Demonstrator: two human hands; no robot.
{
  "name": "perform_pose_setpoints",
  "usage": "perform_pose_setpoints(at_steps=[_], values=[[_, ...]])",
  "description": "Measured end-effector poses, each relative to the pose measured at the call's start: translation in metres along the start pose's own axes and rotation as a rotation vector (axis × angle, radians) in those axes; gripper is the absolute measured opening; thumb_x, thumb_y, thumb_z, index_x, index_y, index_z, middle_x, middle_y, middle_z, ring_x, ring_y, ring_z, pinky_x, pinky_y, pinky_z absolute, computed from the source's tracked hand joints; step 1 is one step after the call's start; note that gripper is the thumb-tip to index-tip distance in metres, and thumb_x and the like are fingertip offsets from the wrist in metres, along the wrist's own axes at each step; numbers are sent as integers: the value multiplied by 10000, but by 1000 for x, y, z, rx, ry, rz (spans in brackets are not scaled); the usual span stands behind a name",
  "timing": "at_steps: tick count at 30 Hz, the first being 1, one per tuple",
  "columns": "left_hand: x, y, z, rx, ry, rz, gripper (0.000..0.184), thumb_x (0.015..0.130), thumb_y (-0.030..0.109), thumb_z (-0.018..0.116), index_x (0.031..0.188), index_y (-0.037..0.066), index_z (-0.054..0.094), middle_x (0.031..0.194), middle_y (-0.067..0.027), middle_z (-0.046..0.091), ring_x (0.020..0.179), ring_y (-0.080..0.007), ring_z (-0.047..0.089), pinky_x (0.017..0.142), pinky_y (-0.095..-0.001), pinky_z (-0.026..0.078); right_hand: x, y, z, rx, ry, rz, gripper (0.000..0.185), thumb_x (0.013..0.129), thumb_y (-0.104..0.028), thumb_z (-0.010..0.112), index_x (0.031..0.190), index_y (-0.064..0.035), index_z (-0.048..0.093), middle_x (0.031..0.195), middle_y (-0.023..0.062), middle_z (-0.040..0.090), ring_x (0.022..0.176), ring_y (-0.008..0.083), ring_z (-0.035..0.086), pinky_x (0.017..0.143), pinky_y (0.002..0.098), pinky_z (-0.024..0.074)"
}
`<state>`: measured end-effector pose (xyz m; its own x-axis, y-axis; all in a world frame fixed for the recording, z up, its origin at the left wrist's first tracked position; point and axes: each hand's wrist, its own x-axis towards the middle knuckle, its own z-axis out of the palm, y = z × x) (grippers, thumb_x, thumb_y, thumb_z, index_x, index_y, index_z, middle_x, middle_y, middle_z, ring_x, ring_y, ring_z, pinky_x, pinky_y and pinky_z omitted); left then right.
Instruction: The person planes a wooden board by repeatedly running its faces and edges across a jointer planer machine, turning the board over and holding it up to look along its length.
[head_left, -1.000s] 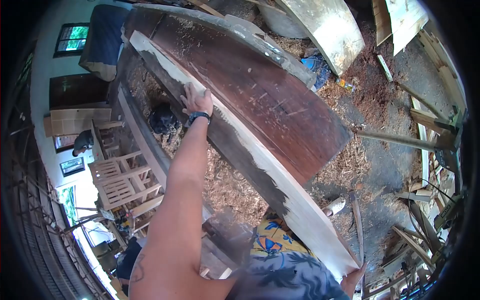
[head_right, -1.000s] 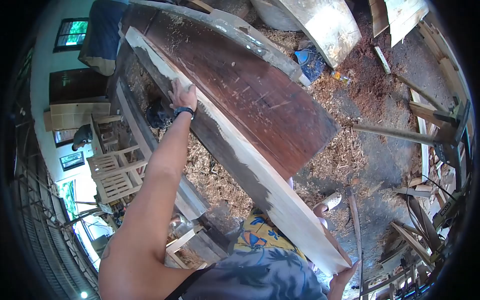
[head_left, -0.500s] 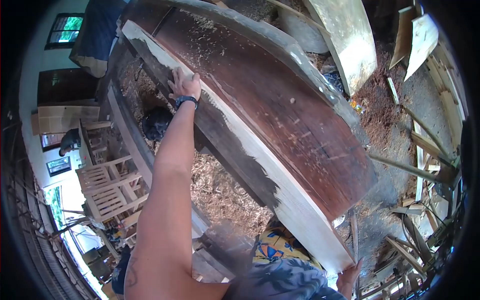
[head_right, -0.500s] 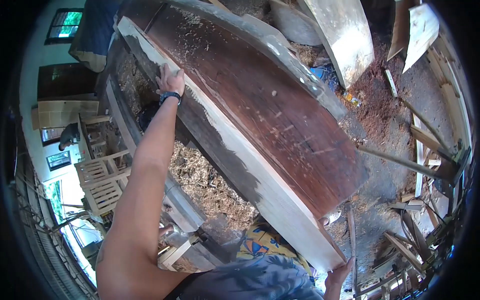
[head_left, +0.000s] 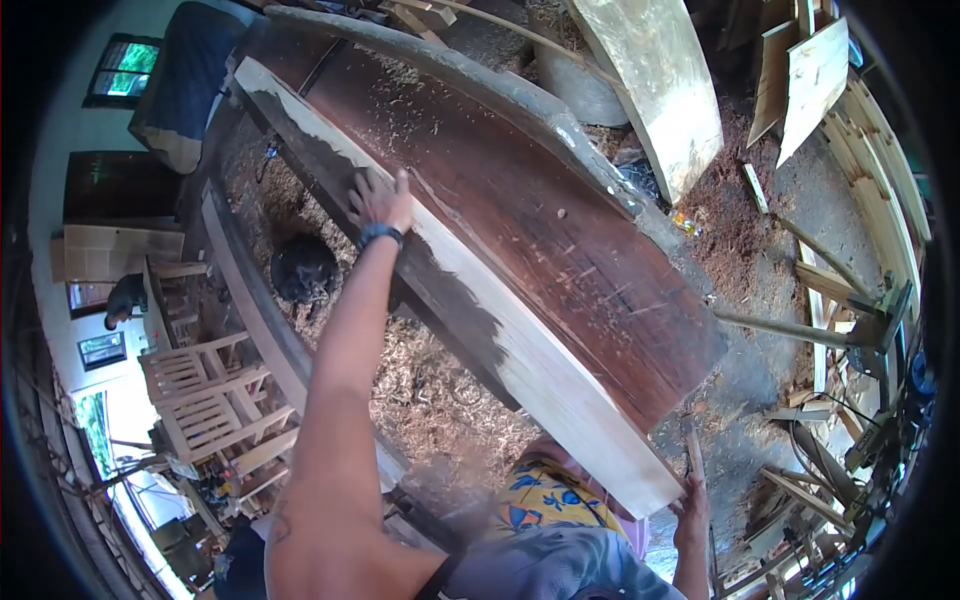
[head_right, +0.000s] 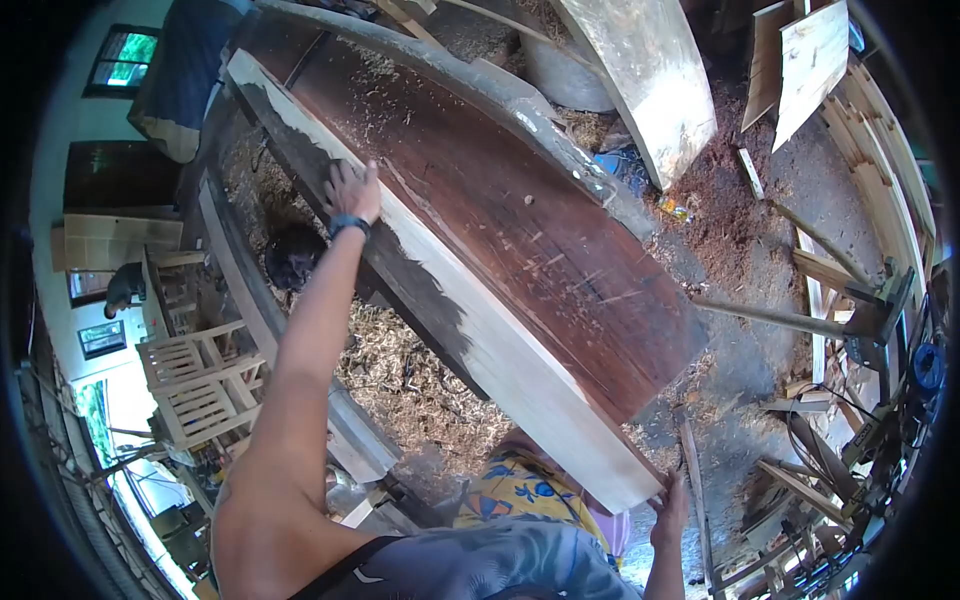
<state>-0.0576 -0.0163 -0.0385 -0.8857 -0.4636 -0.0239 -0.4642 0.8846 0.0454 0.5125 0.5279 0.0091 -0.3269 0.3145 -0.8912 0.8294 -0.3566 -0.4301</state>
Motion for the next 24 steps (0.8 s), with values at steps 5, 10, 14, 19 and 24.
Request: perform_pose_setpoints(at_steps=[5,10,14,19,24], values=[[-84,14,-15,-54,-78,-71,885,965,692,446,1624,131,261,1697,-169,199,1542,-444,197,1192,-685,213,63,10,0,79,-57,-142,785,997,-666,501,1467,-38,522,1400,146,586,1310,256,531,1063,416,419],[-76,8,4,-32,-20,-56,880,952,647,502,1636,160,240,1700,-170,189,1545,-455,177,1210,-668,193,86,8,23,442,-153,-112,850,996,-705,432,1513,-32,462,1468,153,523,1383,283,460,1181,450,325],[-70,7,5,-33,-14,-43,875,945,622,516,1640,169,237,1700,-177,186,1547,-454,175,1231,-631,172,91,17,18,634,-237,-83,898,987,-724,412,1555,-29,389,1533,173,461,1415,301,427,1219,442,287],[-37,-3,3,-28,19,-26,875,929,598,530,1634,154,260,1688,-195,217,1535,-469,198,1247,-585,175,89,-2,45,602,-265,-66,892,980,-736,401,1577,-75,366,1552,183,446,1441,306,402,1217,466,280],[8,-17,5,-15,25,-21,871,925,590,527,1629,144,274,1681,-201,233,1525,-474,224,1250,-565,183,80,-23,98,528,49,-41,842,1002,-705,354,1584,-97,375,1605,151,388,1496,309,331,1229,499,211]])
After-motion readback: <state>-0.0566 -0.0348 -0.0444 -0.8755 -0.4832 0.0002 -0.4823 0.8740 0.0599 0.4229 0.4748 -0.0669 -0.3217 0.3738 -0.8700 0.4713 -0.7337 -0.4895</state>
